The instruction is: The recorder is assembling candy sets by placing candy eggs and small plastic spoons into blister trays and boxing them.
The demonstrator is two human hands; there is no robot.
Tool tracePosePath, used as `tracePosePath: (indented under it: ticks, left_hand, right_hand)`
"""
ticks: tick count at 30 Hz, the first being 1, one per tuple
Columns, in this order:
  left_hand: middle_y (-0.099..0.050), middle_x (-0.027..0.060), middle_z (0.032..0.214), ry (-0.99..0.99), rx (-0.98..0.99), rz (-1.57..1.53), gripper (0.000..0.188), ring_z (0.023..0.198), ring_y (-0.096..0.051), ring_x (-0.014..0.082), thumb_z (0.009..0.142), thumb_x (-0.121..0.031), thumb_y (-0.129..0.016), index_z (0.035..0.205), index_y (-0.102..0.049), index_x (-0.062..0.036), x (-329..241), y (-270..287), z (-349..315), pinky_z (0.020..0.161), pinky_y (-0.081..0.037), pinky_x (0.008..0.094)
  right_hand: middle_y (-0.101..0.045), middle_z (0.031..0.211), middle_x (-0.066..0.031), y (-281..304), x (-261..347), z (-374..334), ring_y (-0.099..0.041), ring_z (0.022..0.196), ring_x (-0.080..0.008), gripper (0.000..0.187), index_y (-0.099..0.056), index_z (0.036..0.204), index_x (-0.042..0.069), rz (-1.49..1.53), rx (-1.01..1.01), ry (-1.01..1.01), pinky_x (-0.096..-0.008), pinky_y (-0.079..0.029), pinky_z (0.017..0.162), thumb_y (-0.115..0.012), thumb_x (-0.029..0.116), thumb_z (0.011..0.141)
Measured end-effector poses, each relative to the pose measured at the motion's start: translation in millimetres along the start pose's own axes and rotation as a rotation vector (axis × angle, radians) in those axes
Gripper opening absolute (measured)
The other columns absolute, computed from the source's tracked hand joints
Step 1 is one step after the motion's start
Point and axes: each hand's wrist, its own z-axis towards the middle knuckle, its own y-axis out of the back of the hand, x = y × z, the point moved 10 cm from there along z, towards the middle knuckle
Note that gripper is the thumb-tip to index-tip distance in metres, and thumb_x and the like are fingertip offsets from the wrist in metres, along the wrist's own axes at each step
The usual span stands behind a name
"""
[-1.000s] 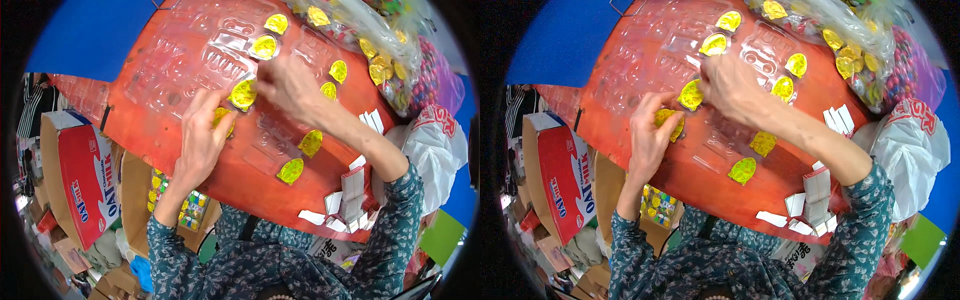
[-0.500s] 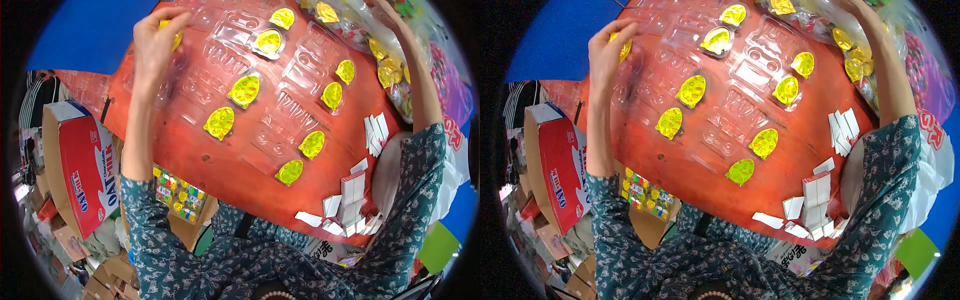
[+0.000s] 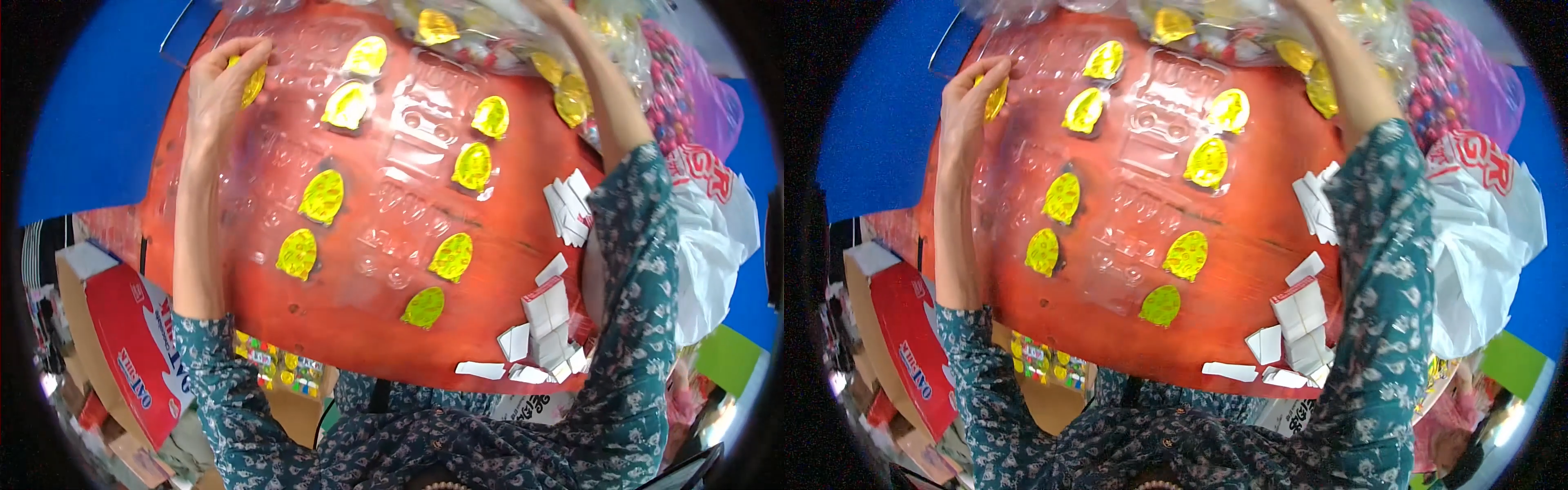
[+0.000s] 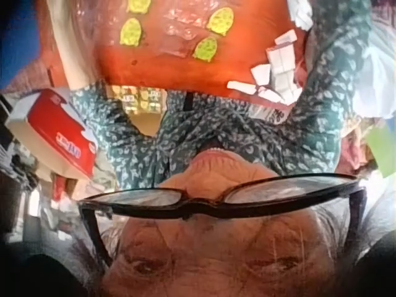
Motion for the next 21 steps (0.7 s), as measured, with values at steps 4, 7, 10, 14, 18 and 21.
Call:
tracePosePath:
  ticks: [4, 7, 10, 14, 18, 21]
  left_hand:
    - [-0.066, 0.0022, 0.084, 0.036, 0.101, -0.168, 0.024, 0.063, -0.06, 0.0071, 0.086, -0.024, -0.061, 0.099, -0.065, -0.0047, -4.9, -47.7, -6.2, 0.049, -0.043, 0.0191]
    - [-0.066, 0.002, 0.084, 0.011, 0.14, -0.234, 0.022, 0.059, -0.06, 0.0079, 0.086, -0.023, -0.063, 0.098, -0.065, -0.0049, -15.1, -76.6, -7.3, 0.045, -0.041, 0.0176]
    - [-0.065, 0.005, 0.079, 0.146, 0.019, -0.007, 0.02, 0.057, -0.057, 0.0075, 0.084, -0.02, -0.063, 0.093, -0.064, -0.0018, 23.1, 4.3, -24.1, 0.046, -0.041, 0.0186]
    - [-0.066, 0.0062, 0.08, 0.017, 0.207, -0.337, 0.02, 0.057, -0.057, 0.0072, 0.086, -0.019, -0.062, 0.094, -0.063, -0.0008, -31.3, -97.1, -14.9, 0.046, -0.042, 0.0185]
    - [-0.067, 0.0082, 0.083, 0.171, 0.201, -0.423, 0.021, 0.059, -0.058, 0.0077, 0.086, -0.018, -0.062, 0.098, -0.062, -0.0004, -13.1, -77.5, -19.4, 0.046, -0.043, 0.0186]
    - [-0.067, 0.0102, 0.088, 0.174, 0.331, -0.621, 0.024, 0.062, -0.06, 0.0086, 0.087, -0.019, -0.06, 0.102, -0.061, 0.0002, -31.4, -99.9, -18.2, 0.049, -0.046, 0.0197]
  right_hand:
    - [-0.061, 0.075, -0.0141, 10.8, -52.6, 105.1, -0.058, 0.069, -0.0271, 0.024, -0.062, 0.094, 0.005, -0.176, -0.108, 0.049, -0.0376, -0.047, 0.065, -0.055, 0.023, 0.081]
    - [-0.061, 0.076, -0.0148, 38.8, -58.5, 124.5, -0.058, 0.069, -0.0286, 0.024, -0.062, 0.095, 0.005, -0.286, -0.17, 0.095, -0.0385, -0.047, 0.065, -0.055, 0.024, 0.08]
    - [-0.061, 0.077, -0.0155, -123.3, 141.8, -29.3, -0.058, 0.07, -0.03, 0.025, -0.061, 0.096, 0.005, -0.023, -0.117, 0.216, -0.0394, -0.047, 0.065, -0.055, 0.024, 0.08]
    - [-0.062, 0.088, -0.0203, -1.0, 3.0, -7.7, -0.059, 0.084, -0.0384, 0.037, -0.06, 0.104, 0.005, -0.248, -0.49, 0.457, -0.0459, -0.047, 0.075, -0.061, 0.026, 0.074]
    - [-0.064, 0.092, -0.0209, 9.7, 82.8, -53.5, -0.061, 0.09, -0.0353, 0.039, -0.064, 0.101, 0.003, 0.186, -0.306, 0.313, -0.0417, -0.048, 0.08, -0.066, 0.026, 0.069]
    - [-0.065, 0.087, -0.0199, 70.9, 95.9, -74.6, -0.063, 0.079, -0.029, 0.036, -0.066, 0.094, 0.0, 0.235, -0.239, 0.194, -0.0361, -0.05, 0.073, -0.065, 0.025, 0.068]
